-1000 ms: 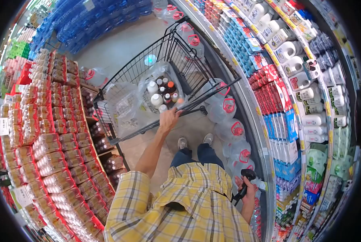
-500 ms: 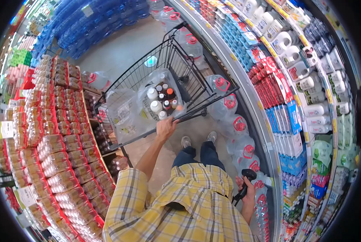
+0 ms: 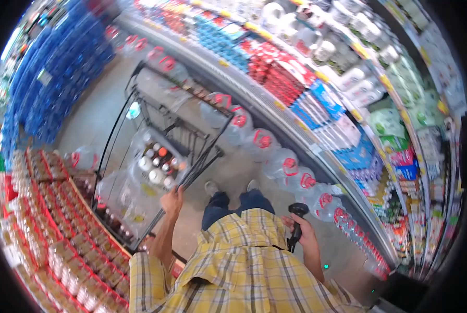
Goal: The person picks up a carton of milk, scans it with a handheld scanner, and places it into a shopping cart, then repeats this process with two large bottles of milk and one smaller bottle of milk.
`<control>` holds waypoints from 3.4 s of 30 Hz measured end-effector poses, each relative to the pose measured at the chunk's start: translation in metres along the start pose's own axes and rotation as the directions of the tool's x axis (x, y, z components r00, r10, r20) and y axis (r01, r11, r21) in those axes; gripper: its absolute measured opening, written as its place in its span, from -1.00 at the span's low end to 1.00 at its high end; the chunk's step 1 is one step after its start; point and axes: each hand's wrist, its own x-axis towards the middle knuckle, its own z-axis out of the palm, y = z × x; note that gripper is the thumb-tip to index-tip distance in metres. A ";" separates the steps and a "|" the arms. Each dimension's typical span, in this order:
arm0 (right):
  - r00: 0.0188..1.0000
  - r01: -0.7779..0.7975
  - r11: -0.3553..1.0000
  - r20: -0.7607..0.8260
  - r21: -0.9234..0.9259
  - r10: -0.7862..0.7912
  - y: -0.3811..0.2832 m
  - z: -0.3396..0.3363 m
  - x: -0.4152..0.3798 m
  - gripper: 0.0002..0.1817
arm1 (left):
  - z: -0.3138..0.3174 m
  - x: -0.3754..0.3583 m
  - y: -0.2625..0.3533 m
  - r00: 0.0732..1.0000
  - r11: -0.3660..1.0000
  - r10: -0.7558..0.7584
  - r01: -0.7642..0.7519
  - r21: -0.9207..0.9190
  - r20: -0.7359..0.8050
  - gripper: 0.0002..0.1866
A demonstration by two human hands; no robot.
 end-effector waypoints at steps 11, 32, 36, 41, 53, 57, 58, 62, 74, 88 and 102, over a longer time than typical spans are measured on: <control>0.981 0.097 0.991 0.176 -0.088 -0.080 -0.061 -0.044 0.003 -0.73 | 0.039 -0.071 0.025 0.989 0.997 0.012 0.000 0.081 -0.150 -0.57; 0.978 -0.039 0.987 0.196 -0.158 0.070 -0.098 -0.110 0.017 -0.64 | 0.082 -0.183 0.118 0.993 0.996 -0.084 0.084 -0.002 -0.086 -0.61; 0.950 -0.025 0.984 0.302 -0.177 0.078 -0.099 -0.116 0.027 -0.64 | 0.082 -0.196 0.130 0.994 0.998 -0.068 0.067 -0.012 -0.083 -0.62; 0.952 -0.039 0.982 0.292 -0.185 0.092 -0.108 -0.112 0.023 -0.66 | 0.083 -0.207 0.145 0.994 0.994 -0.103 0.102 -0.027 -0.046 -0.63; 0.967 -0.027 0.990 0.246 -0.140 0.061 -0.099 -0.112 0.014 -0.78 | 0.089 -0.215 0.156 0.994 0.996 -0.068 0.072 -0.052 0.084 -0.65; 0.972 0.009 0.992 0.234 -0.125 0.021 -0.094 -0.118 0.007 -0.75 | 0.087 -0.209 0.166 0.999 0.997 -0.049 0.050 -0.066 0.018 -0.64; 0.972 0.013 0.993 0.233 -0.119 0.016 -0.093 -0.120 0.007 -0.75 | 0.086 -0.206 0.169 0.998 0.997 -0.056 0.058 -0.047 0.037 -0.63; 0.970 0.020 0.998 0.245 -0.064 -0.003 -0.085 -0.131 0.005 -0.75 | 0.086 -0.196 0.175 0.998 0.998 -0.039 0.041 -0.037 0.054 -0.62; 0.977 0.049 0.998 0.206 0.039 -0.056 -0.068 -0.151 -0.006 -0.75 | 0.085 -0.170 0.183 0.997 1.000 0.014 -0.011 -0.028 0.081 -0.63; 0.974 0.085 0.985 0.195 0.148 -0.113 -0.063 -0.165 -0.003 -0.78 | 0.091 -0.143 0.205 0.997 0.998 0.068 -0.068 -0.008 0.026 -0.62; 0.973 0.048 0.997 0.222 0.054 -0.059 -0.077 -0.147 0.008 -0.77 | 0.091 -0.135 0.211 0.995 0.998 0.060 -0.058 -0.035 0.078 -0.61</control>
